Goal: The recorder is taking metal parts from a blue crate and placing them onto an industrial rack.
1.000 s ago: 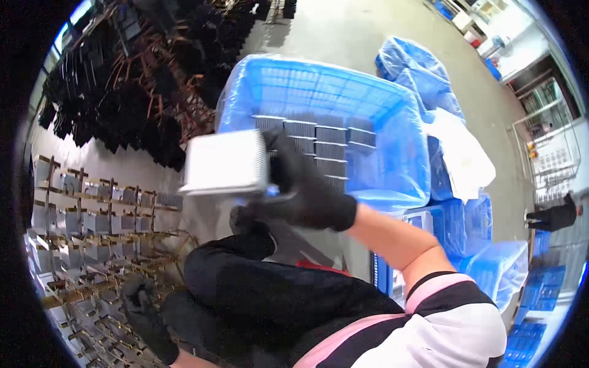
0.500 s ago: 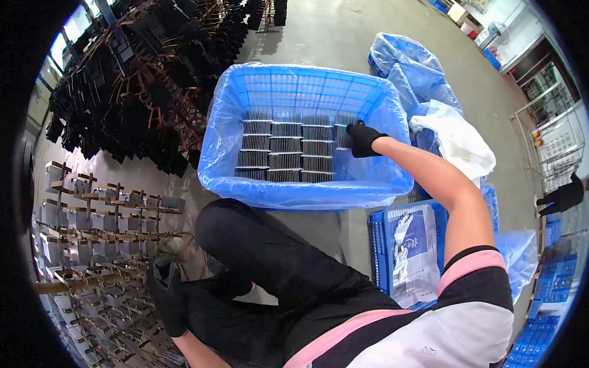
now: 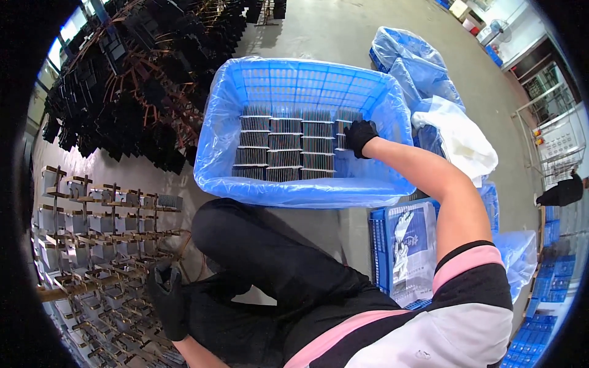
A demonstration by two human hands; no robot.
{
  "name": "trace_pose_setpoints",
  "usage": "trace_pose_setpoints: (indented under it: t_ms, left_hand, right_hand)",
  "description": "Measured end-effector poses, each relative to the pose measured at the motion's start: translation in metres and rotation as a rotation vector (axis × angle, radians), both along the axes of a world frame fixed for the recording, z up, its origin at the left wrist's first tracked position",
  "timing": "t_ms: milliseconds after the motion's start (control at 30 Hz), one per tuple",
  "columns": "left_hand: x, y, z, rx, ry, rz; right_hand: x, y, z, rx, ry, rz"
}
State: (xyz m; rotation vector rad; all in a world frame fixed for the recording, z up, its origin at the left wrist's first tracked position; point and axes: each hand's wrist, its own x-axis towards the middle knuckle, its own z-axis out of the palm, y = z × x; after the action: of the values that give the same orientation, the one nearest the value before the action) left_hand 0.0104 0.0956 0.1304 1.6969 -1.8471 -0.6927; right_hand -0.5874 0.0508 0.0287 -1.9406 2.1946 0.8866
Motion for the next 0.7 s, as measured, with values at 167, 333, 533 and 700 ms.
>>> trace_pose_setpoints:
  t_ms: [167,333,533,700]
  left_hand:
    - [0.008,-0.001,-0.013,-0.043,-0.147,-0.066]
    - [0.008,0.009,-0.010,-0.068,-0.268,-0.018]
    - [0.014,0.008,-0.019,0.058,-0.193,0.022]
    - [0.021,0.019,-0.019,-0.172,-0.369,-0.091]
  right_hand:
    - [-0.016,0.009,-0.035,-0.008,0.081,0.050]
    - [-0.020,0.012,-0.055,-0.112,-0.046,-0.045]
    - [-0.045,0.023,-0.067,-0.275,-0.493,-0.452]
    - [-0.001,0.007,-0.058,-0.133,-0.075,-0.154]
